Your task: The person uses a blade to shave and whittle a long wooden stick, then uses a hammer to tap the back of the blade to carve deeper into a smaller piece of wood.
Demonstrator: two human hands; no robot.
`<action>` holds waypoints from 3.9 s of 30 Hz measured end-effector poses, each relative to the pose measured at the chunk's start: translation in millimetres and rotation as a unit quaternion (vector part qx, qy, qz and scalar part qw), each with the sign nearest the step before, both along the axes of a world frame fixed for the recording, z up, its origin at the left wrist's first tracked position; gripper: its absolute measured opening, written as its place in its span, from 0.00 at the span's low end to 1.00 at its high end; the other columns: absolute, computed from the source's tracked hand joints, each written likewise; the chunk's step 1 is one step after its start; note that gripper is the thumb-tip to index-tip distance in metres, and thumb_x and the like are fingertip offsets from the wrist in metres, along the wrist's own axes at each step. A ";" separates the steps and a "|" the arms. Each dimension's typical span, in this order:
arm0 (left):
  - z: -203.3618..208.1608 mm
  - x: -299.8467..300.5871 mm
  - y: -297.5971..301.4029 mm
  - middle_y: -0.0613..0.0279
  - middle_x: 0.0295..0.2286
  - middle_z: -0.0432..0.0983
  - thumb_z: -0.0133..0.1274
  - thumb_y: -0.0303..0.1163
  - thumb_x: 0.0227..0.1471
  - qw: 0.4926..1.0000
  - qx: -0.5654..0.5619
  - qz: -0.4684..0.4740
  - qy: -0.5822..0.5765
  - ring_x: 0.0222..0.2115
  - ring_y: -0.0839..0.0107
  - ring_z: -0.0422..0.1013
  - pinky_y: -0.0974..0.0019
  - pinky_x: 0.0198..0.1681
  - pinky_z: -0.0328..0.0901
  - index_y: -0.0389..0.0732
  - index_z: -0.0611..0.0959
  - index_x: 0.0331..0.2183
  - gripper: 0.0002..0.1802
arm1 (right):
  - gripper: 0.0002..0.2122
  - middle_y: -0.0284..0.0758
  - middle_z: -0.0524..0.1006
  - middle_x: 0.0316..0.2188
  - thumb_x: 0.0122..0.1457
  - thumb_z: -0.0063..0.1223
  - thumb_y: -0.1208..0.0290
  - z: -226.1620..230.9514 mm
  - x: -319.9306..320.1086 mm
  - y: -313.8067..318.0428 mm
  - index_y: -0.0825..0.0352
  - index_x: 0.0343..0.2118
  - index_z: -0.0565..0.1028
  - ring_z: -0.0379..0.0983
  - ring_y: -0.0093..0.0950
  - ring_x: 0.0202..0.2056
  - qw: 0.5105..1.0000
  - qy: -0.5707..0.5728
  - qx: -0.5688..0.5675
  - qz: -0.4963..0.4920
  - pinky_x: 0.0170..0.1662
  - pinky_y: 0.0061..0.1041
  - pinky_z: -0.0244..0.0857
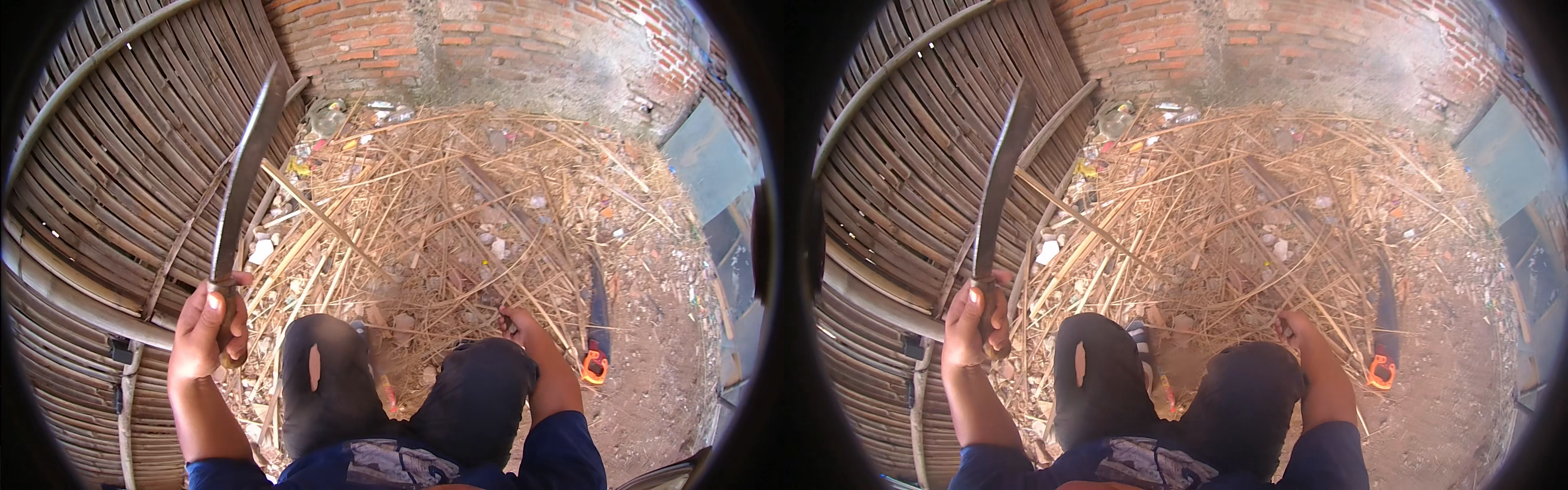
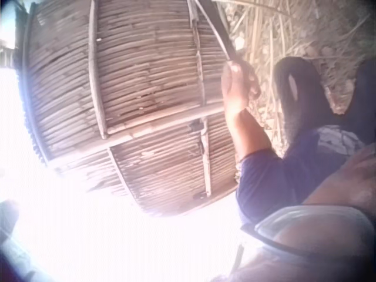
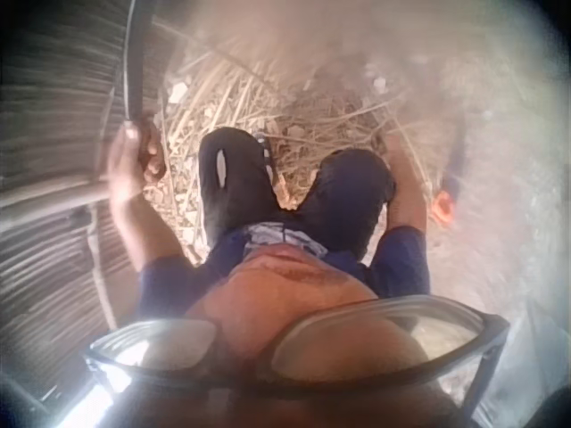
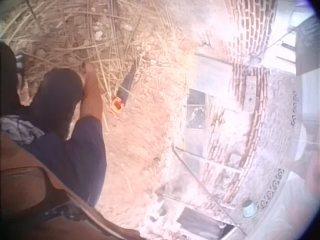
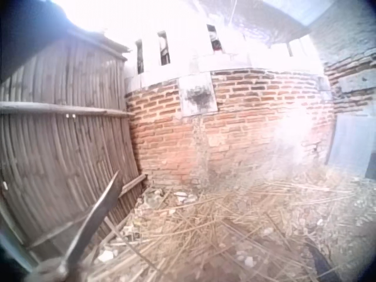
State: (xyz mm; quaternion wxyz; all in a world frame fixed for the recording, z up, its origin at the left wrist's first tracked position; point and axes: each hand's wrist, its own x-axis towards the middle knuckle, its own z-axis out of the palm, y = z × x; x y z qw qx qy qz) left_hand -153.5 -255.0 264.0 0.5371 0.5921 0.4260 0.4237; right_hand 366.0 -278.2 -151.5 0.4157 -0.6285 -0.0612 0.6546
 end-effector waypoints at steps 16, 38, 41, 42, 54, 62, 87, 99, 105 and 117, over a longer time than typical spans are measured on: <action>-7.0 22.3 -7.0 0.69 0.22 0.66 0.43 0.49 0.68 0.992 -0.007 -0.127 0.019 0.16 0.80 0.61 0.76 0.20 0.58 0.37 0.73 0.51 0.25 | 0.24 0.38 0.80 0.30 0.67 0.50 0.61 475.4 -118.5 -80.9 0.55 0.65 0.66 0.75 0.27 0.27 0.558 -0.716 0.392 0.148 0.36 0.31 0.69; -11.3 33.1 -9.0 0.71 0.20 0.65 0.44 0.52 0.67 0.990 0.005 -0.136 0.024 0.15 0.81 0.60 0.75 0.17 0.55 0.39 0.75 0.46 0.25 | 0.22 0.43 0.80 0.27 0.69 0.46 0.59 504.6 -198.1 -58.4 0.57 0.64 0.66 0.77 0.41 0.26 0.421 -0.750 0.501 0.096 0.35 0.40 0.70; -9.9 35.0 -8.7 0.71 0.20 0.65 0.44 0.52 0.67 0.991 -0.013 -0.125 0.036 0.15 0.81 0.60 0.75 0.17 0.56 0.39 0.75 0.46 0.24 | 0.22 0.43 0.78 0.23 0.69 0.45 0.59 503.0 -203.8 -64.5 0.59 0.63 0.66 0.77 0.40 0.25 0.519 -0.741 0.367 0.218 0.33 0.40 0.69; -10.3 35.4 -9.0 0.71 0.20 0.65 0.44 0.52 0.67 0.991 -0.013 -0.125 0.039 0.15 0.81 0.60 0.75 0.17 0.56 0.39 0.76 0.46 0.24 | 0.22 0.42 0.77 0.22 0.69 0.45 0.59 505.9 -206.1 -64.6 0.59 0.63 0.66 0.77 0.40 0.25 0.522 -0.733 0.378 0.216 0.33 0.40 0.69; -15.0 37.2 -11.7 0.70 0.21 0.66 0.45 0.53 0.66 0.990 -0.007 -0.139 0.038 0.15 0.82 0.60 0.76 0.17 0.55 0.37 0.75 0.46 0.26 | 0.22 0.45 0.78 0.24 0.69 0.45 0.61 476.5 -199.9 -65.6 0.62 0.63 0.66 0.77 0.44 0.25 0.560 -0.696 0.417 0.168 0.33 0.43 0.69; -19.6 42.6 -11.6 0.70 0.21 0.65 0.45 0.53 0.66 0.988 -0.007 -0.146 0.043 0.15 0.81 0.60 0.75 0.18 0.56 0.37 0.75 0.46 0.26 | 0.22 0.38 0.79 0.25 0.69 0.44 0.59 497.0 -204.8 -78.2 0.60 0.64 0.66 0.78 0.31 0.26 0.547 -0.677 0.488 0.058 0.33 0.34 0.70; -19.5 30.3 1.2 0.69 0.20 0.65 0.43 0.51 0.67 0.994 -0.017 -0.103 0.021 0.15 0.80 0.60 0.74 0.17 0.55 0.38 0.75 0.43 0.24 | 0.20 0.42 0.78 0.22 0.69 0.44 0.59 469.7 -203.7 -61.8 0.66 0.57 0.69 0.78 0.40 0.25 0.565 -0.699 0.388 0.204 0.32 0.41 0.69; -22.0 26.2 -3.0 0.69 0.20 0.65 0.43 0.52 0.67 0.995 -0.015 -0.098 0.020 0.14 0.80 0.59 0.75 0.17 0.55 0.39 0.75 0.43 0.24 | 0.20 0.43 0.77 0.23 0.69 0.44 0.60 468.3 -216.8 -56.1 0.63 0.60 0.67 0.77 0.43 0.25 0.585 -0.692 0.382 0.180 0.32 0.40 0.69; -27.5 20.5 2.5 0.69 0.20 0.65 0.44 0.52 0.67 0.996 -0.016 -0.082 0.016 0.14 0.80 0.59 0.75 0.17 0.55 0.39 0.75 0.43 0.23 | 0.20 0.44 0.77 0.23 0.68 0.45 0.58 462.7 -211.4 -55.2 0.63 0.59 0.69 0.77 0.41 0.27 0.586 -0.682 0.399 0.180 0.33 0.38 0.69; -23.1 21.0 -4.4 0.70 0.20 0.65 0.44 0.52 0.67 0.996 -0.003 -0.082 0.027 0.14 0.81 0.59 0.75 0.17 0.55 0.39 0.75 0.43 0.23 | 0.21 0.43 0.77 0.22 0.69 0.43 0.57 485.9 -220.2 -41.8 0.64 0.58 0.70 0.77 0.39 0.23 0.533 -0.733 0.390 0.164 0.31 0.36 0.69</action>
